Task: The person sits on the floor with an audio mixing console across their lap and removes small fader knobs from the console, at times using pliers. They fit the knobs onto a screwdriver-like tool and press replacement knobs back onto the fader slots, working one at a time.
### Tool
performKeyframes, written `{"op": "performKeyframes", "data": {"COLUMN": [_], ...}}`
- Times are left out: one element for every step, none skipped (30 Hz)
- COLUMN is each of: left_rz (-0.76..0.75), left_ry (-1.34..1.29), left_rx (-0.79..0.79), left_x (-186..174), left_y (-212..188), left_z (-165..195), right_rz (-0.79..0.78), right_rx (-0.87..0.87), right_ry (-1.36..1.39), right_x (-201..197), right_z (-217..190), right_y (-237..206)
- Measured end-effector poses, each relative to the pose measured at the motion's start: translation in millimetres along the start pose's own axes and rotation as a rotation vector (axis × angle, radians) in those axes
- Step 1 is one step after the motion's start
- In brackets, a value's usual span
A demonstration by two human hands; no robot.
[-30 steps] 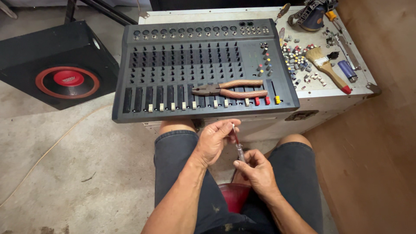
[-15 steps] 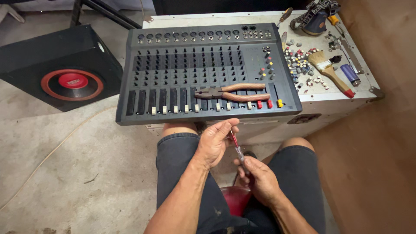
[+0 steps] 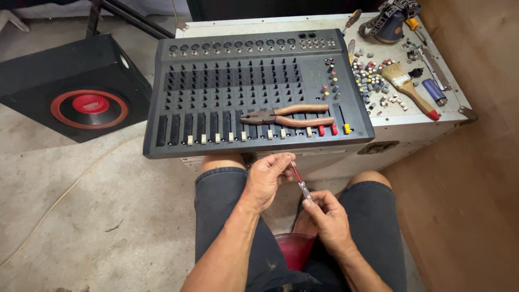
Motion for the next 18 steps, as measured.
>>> {"op": "performKeyframes", "data": {"left_rz": [0.001, 0.002, 0.002, 0.003, 0.026, 0.049, 0.073, 0.084, 0.094, 0.104, 0.099, 0.095, 0.092, 0.113, 0.133, 0.152, 0.174, 0.196], "left_ry": [0.02, 0.036, 0.052, 0.067, 0.106, 0.144, 0.182, 0.186, 0.189, 0.192, 0.168, 0.145, 0.123, 0.095, 0.066, 0.037, 0.016, -0.007], "left_rx": [0.005, 0.017, 0.028, 0.04, 0.065, 0.091, 0.117, 0.128, 0.137, 0.147, 0.144, 0.142, 0.14, 0.119, 0.097, 0.076, 0.09, 0.104], "left_x": [-0.3, -1.3, -2.3, -3.4, -4.1, -3.8, -4.9, -6.5, -7.6, -8.0, -7.9, -8.1, -8.5, -9.6, -10.4, -10.3, -12.1, -15.1], "left_y": [0.2, 0.2, 0.7, 1.1, 1.7, 2.8, 4.0, 4.8, 5.6, 6.3, 6.8, 7.1, 7.0, 6.7, 6.0, 5.9, 7.0, 8.2], "left_z": [-0.7, -1.3, -1.9, -2.9, -4.9, -7.9, -9.1, -10.4, -11.7, -13.2, -14.8, -15.4, -15.1, -14.3, -13.1, -11.5, -6.0, 1.3], "right_rz": [-0.006, -0.012, -0.006, 0.0, 0.005, -0.007, -0.02, -0.031, -0.034, -0.037, -0.041, -0.019, 0.002, 0.022, 0.031, 0.04, 0.051, 0.056], "right_rx": [-0.038, -0.076, -0.063, -0.051, -0.038, -0.036, -0.035, -0.034, -0.02, -0.008, 0.005, -0.006, -0.016, -0.025, -0.067, -0.11, -0.153, -0.161], "right_ry": [-0.008, -0.016, -0.065, -0.114, -0.162, -0.147, -0.131, -0.115, -0.109, -0.104, -0.097, -0.139, -0.18, -0.22, -0.264, -0.309, -0.354, -0.334], "right_x": [1.2, 2.2, 2.3, 2.5, 3.0, 4.7, 7.9, 10.3, 12.1, 13.9, 15.7, 16.1, 15.5, 15.1, 14.0, 11.5, 9.5, 8.1], "right_z": [-1.6, -2.7, -2.9, -2.6, -1.8, -0.6, 0.9, 2.4, 3.6, 4.5, 4.9, 4.2, 2.8, 1.2, -1.4, -4.5, -7.5, -9.3], "right_y": [-0.6, -1.7, -2.8, -4.0, -4.6, -5.1, -5.4, -5.7, -5.7, -5.8, -5.7, -6.0, -6.9, -8.3, -10.7, -13.5, -16.3, -19.9]}}
Point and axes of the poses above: each hand's wrist, its own y-axis towards the middle knuckle, its own x-axis out of the palm, z = x × y, the point moved 2 cm from there along y, towards the middle knuckle, and after that the axes turned 6 degrees about z, right-handed, at the moved point
